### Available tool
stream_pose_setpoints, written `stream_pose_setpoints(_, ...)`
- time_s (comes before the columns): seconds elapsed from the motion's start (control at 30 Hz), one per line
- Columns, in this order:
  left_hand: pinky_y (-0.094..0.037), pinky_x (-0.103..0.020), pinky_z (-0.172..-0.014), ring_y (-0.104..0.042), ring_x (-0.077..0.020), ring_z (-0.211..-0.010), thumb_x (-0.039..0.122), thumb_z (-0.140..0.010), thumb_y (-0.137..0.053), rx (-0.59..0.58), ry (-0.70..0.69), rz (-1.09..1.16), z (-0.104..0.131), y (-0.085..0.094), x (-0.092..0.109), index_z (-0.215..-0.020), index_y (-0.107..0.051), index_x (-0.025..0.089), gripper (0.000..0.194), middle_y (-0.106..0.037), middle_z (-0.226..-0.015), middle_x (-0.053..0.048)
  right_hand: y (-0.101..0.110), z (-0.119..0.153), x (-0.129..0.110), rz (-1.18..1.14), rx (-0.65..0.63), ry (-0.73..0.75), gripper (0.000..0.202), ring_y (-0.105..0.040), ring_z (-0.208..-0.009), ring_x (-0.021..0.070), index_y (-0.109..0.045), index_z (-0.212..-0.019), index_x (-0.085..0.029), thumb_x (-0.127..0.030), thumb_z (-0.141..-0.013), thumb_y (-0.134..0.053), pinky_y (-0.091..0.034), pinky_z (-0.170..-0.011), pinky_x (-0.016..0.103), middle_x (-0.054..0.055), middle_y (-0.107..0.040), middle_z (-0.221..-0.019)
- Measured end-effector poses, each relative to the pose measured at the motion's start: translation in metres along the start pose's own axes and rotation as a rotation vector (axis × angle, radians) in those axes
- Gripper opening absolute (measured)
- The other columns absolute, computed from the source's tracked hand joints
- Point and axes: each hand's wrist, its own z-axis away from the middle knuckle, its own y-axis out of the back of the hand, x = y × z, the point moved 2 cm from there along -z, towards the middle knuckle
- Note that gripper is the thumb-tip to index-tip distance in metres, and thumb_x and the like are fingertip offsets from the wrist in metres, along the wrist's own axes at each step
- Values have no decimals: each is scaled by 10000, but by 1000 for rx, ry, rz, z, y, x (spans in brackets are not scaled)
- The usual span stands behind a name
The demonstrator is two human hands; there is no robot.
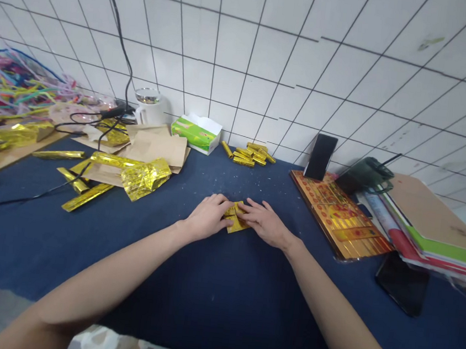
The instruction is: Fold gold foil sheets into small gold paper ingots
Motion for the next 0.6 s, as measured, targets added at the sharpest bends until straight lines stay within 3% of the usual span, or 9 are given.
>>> stream_pose_setpoints(0.2,-383,-336,-807,-468,-211,-943,326,-768,-569,-37,-21,-47,0,-3,-3,-1059,-558,223,308,-535,-992,-53,-8,1,6,-92,132,-79,442,-273,-1277,165,-405,-1264,-289,-179,-837,-382,-172,-1024,481,9,-370,-1369)
stream_pose_setpoints(0.37,-380,-334,-833,-472,-201,-961,325,-803,-524,-100,-137,-49,2,2,-8,-955,-633,247,203,-522,-1037,-56,-11,2,8,-66,121,-81,366,-270,-1278,185,-496,-1191,-285,-214,-859,-360,-173,-1019,494,8,-401,-1349)
stream_pose_setpoints(0.47,-376,-340,-852,-460,-214,-1006,298,-807,-516,-106,-182,-68,2,5,-7,-916,-645,212,190,-512,-1088,-73,-11,2,8,-89,121,-100,351,-268,-1279,189,-518,-1167,-270,-217,-854,-368,-169,-1023,495,20,-399,-1350)
stream_pose_setpoints(0.6,-386,-304,-844,-506,-181,-917,240,-810,-510,-139,-231,-50,1,6,-2,-838,-643,160,157,-569,-959,-70,-13,3,7,-164,173,-128,359,-289,-1271,178,-500,-1169,-253,-197,-831,-392,-153,-1036,490,32,-428,-1330)
